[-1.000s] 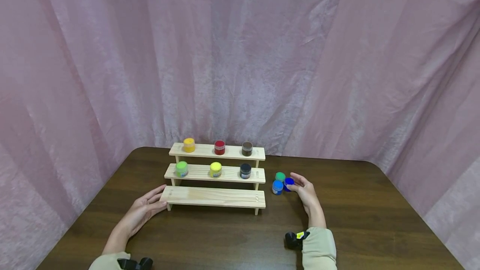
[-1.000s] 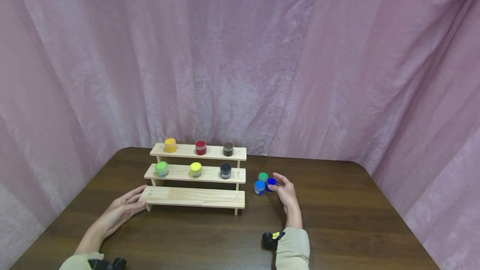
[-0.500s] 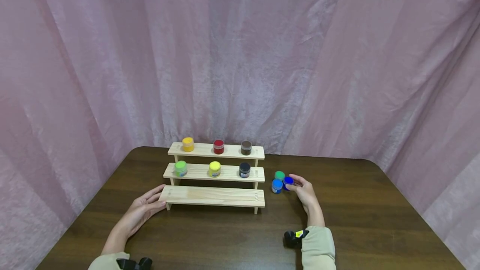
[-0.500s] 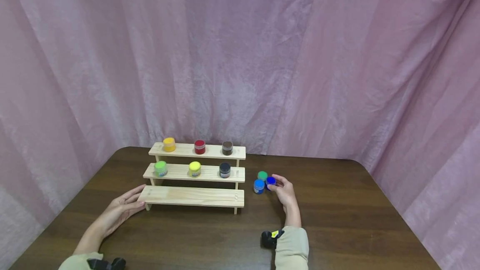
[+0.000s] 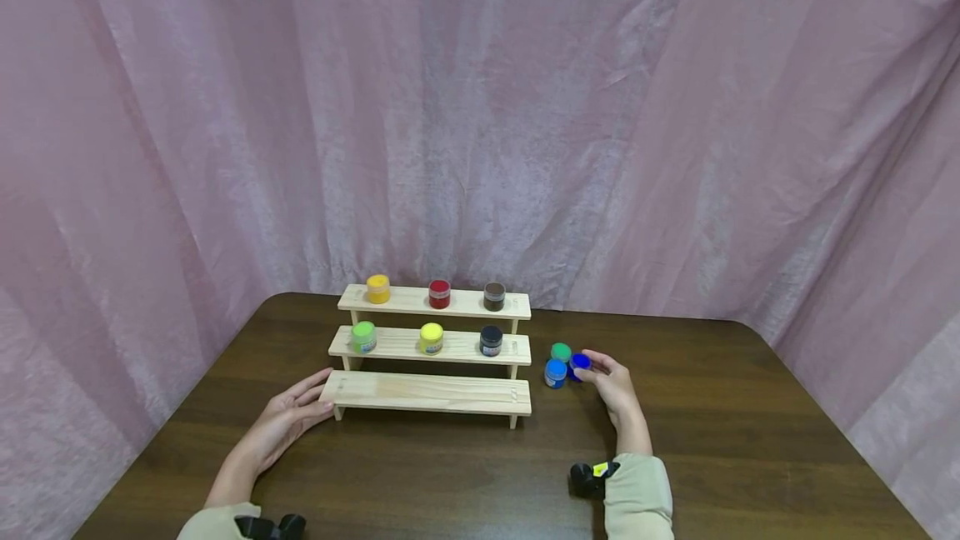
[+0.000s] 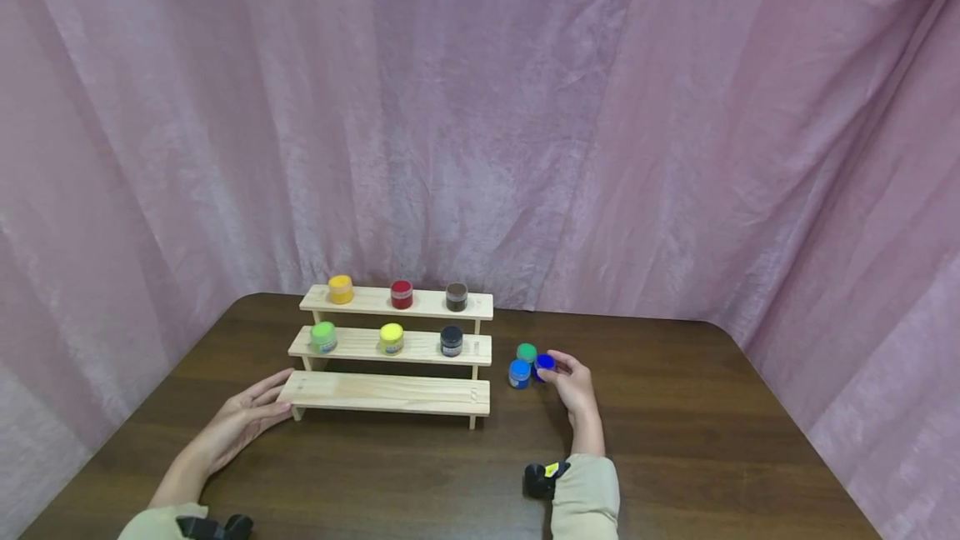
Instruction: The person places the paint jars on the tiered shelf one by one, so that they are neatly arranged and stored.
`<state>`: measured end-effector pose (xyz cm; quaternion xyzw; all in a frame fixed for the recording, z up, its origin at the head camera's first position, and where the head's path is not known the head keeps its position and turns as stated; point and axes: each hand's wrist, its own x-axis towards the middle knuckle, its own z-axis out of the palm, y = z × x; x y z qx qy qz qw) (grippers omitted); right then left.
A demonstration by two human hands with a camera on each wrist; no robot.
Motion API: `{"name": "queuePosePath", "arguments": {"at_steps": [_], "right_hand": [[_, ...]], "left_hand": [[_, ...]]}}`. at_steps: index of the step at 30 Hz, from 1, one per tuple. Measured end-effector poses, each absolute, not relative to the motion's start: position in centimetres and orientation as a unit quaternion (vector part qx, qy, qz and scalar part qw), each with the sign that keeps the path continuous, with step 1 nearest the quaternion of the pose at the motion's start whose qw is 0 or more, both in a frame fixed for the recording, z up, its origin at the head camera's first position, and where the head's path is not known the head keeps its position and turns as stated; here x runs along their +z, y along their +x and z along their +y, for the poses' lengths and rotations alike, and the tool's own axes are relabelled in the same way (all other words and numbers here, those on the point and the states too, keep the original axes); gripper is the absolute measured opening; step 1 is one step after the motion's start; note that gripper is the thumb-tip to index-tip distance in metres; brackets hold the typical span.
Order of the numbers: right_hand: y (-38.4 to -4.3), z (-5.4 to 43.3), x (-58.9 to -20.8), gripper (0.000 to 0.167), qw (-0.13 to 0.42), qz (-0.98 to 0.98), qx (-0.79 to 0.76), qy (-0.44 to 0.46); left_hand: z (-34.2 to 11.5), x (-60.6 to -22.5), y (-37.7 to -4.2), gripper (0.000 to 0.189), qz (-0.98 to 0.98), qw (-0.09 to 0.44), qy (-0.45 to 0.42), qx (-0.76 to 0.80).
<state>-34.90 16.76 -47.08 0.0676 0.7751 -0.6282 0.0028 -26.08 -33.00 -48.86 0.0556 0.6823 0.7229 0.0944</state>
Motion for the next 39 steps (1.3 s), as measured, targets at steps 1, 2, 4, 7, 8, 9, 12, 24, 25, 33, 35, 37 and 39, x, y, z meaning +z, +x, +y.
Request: {"name": "queuePosePath", "arguments": {"at_steps": [1,2,4,7,8,9,12,24,25,33,35,37,39], "right_hand": [[-34.9,16.7,-47.0,0.051,0.001,0.774,-0.629,0.068],[-34.9,16.7,-47.0,0.051,-0.002,0.774,-0.63,0.068],[-34.9,16.7,-46.8,0.051,-0.006,0.773,-0.631,0.068],[-34.9,16.8,-46.7,0.052,-0.007,0.771,-0.632,0.075],[-34.9,16.8,-46.7,0.053,-0.006,0.771,-0.632,0.077],[-34.9,16.9,-46.7,0.053,-0.005,0.77,-0.633,0.078],[-34.9,17.0,-46.6,0.054,-0.003,0.77,-0.634,0.077],[-34.5,17.1,-45.1,0.055,-0.011,0.76,-0.645,0.071],[-34.5,17.1,-44.9,0.055,-0.011,0.761,-0.645,0.07],[-34.0,16.6,-42.9,0.056,-0.015,0.76,-0.647,0.05],[-33.8,16.5,-42.4,0.057,-0.016,0.759,-0.649,0.042],[-33.6,16.3,-42.0,0.057,-0.019,0.758,-0.651,0.033],[-33.5,16.0,-41.6,0.056,-0.023,0.758,-0.652,0.023]], "left_hand": [[-33.0,-48.9,-26.1,0.079,0.682,0.094,0.059,0.723],[-33.0,-48.9,-26.0,0.078,0.682,0.093,0.059,0.723],[-33.0,-48.8,-26.0,0.078,0.683,0.091,0.053,0.723],[-33.0,-48.8,-26.1,0.079,0.686,0.093,0.044,0.72],[-32.9,-48.8,-26.1,0.079,0.687,0.093,0.04,0.719],[-32.9,-48.8,-26.2,0.079,0.688,0.095,0.041,0.718],[-32.8,-48.9,-26.2,0.079,0.69,0.094,0.039,0.716],[-32.9,-48.9,-26.0,0.079,0.683,0.091,0.061,0.722],[-32.9,-48.9,-26.0,0.078,0.683,0.09,0.055,0.723],[-32.9,-48.8,-25.9,0.078,0.69,0.094,0.041,0.716],[-33.0,-48.8,-25.9,0.078,0.69,0.092,0.047,0.717],[-33.0,-48.8,-25.9,0.078,0.688,0.092,0.054,0.718],[-33.0,-48.8,-25.9,0.079,0.687,0.091,0.06,0.719]]}}
